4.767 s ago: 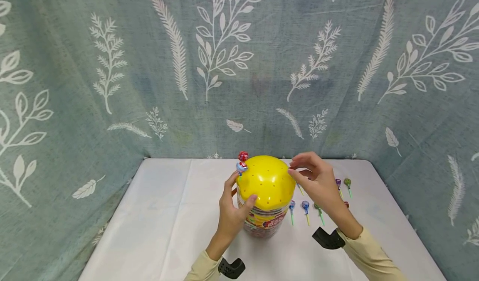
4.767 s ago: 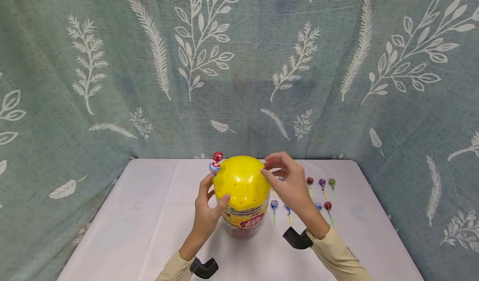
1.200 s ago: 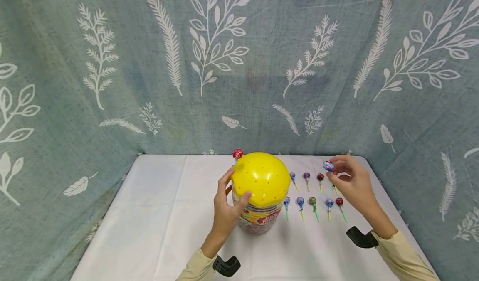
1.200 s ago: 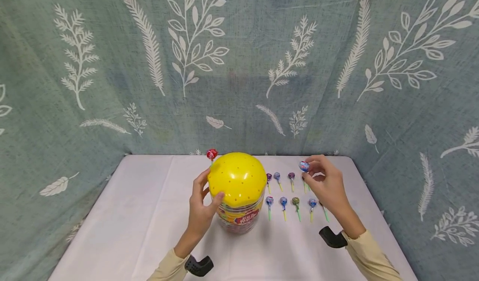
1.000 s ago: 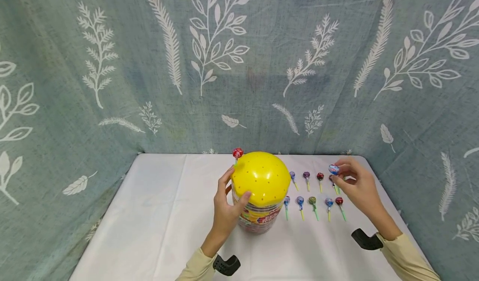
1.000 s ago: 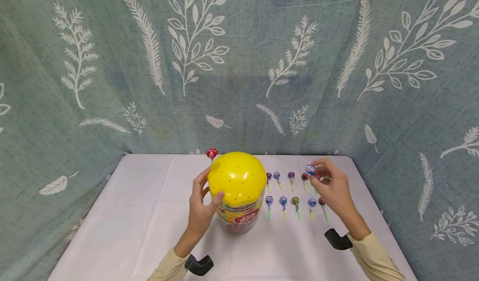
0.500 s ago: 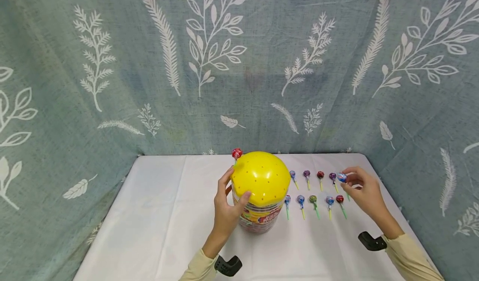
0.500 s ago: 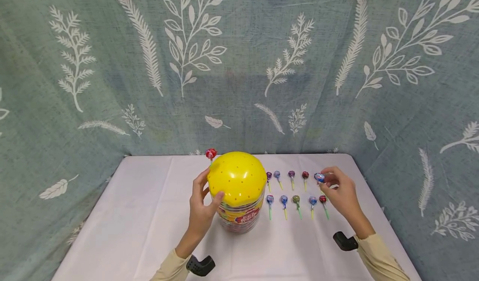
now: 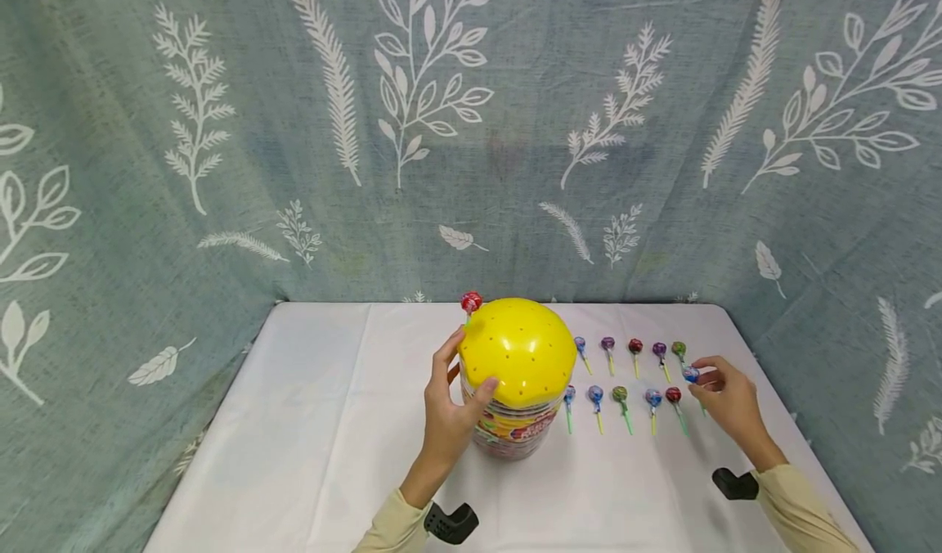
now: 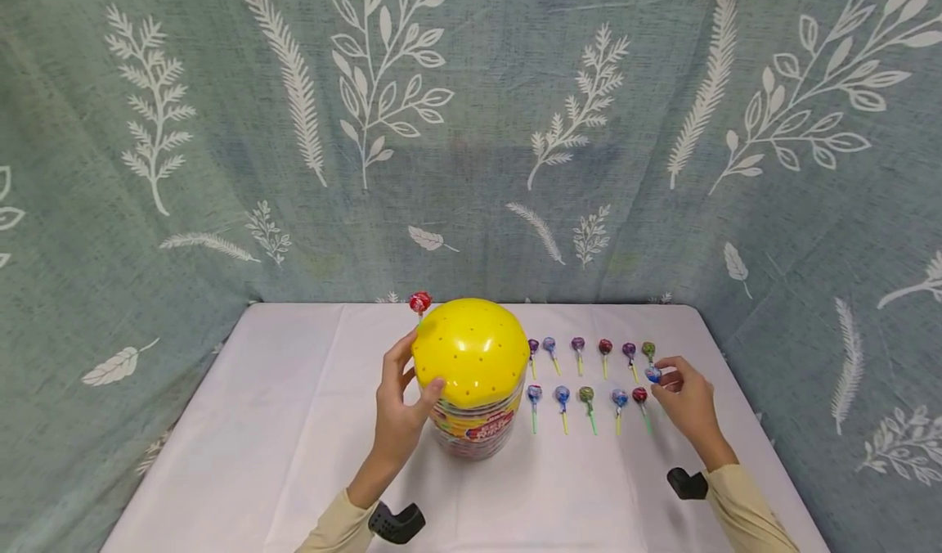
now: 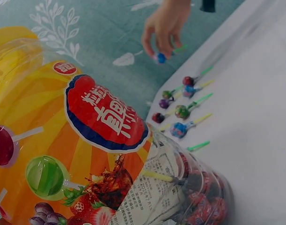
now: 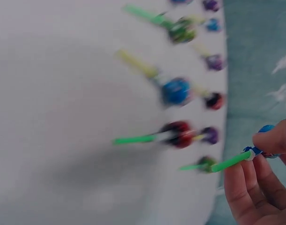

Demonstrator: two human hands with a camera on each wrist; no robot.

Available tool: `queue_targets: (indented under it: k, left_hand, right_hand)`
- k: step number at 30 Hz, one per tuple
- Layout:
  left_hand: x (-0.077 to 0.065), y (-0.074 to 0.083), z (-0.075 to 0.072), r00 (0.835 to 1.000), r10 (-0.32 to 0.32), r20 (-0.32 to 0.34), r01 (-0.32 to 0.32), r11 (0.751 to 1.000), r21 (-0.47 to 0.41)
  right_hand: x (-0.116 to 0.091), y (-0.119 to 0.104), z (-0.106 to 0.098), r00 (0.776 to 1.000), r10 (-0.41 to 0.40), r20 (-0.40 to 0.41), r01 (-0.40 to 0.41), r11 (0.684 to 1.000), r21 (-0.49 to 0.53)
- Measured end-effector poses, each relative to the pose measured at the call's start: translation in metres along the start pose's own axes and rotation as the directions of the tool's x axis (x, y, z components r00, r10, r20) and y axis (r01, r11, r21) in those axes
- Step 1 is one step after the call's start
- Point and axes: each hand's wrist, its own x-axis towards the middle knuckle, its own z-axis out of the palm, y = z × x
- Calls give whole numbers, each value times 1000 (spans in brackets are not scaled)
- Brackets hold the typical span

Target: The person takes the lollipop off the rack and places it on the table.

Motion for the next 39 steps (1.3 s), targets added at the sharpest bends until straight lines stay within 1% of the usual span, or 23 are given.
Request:
queue_targets:
  k: [3,4,6,7,8,10,13,16,19,23,26,29,32,34,36,39]
  left_hand:
    - [0,1,0,1000,5,0,-5,1000,5]
    - [0,1,0,1000,5,0,-5,1000,5]
    - [0,1,0,1000,4,-1,-4,1000,5]
    - [0,1,0,1000,2,-1,-2,1000,5]
    - [0,1,0,1000,0,-1,0,1000,5]
    - [0,1,-1,1000,-3,-2,3,1000,5]
    - [0,2,-1,1000,-2,0,2,1000,10]
    - [0,3,-1,1000,-2,4,2,1000,12]
    - [-1,3,-1,1000,-5,6,5,1000,13]
    - [-1,4,-1,1000,-7,3,7,1000,12]
    - [0,4,0,1000,-6,5,6,1000,14]
    - [0,4,0,1000,-4,6,4,1000,13]
    - [0,4,-1,1000,3,2,-3,1000,15]
    - [0,3,-1,1000,6,1,-6,1000,14]
    - [0,3,-1,1000,8,0,-8,1000,13]
    - [0,3,-1,1000,5,-1,-5,1000,7]
  right_hand:
    - [4,46,17,1000,29,7,-29,999,-34]
    - [5,57,22,999,41,6,-40,998,-51]
    - [5,68,26,999,52,15,-51,995,-83]
    - [4,67,26,998,59,16,-57,995,-86]
    - [3,65,26,997,74,15,-72,993,-88]
    - [-1,51,23,993,118,18,-116,989,-97]
    - [-5,35,19,986,162,50,-156,982,-104]
    - [-6,34,21,975,207,79,-196,972,-126]
    - [-5,35,24,971,222,86,-209,968,-137]
    - [-2,31,23,976,194,96,-176,970,-166]
    - [0,23,19,976,186,112,-162,968,-192]
    - [3,13,15,975,179,133,-152,970,-190]
    - [7,-1,12,984,127,129,-106,982,-156]
    - [10,-14,10,990,86,110,-72,989,-128]
    - [13,-28,10,997,25,70,-17,994,-106]
    - [18,-51,8,998,-55,26,56,996,-67]
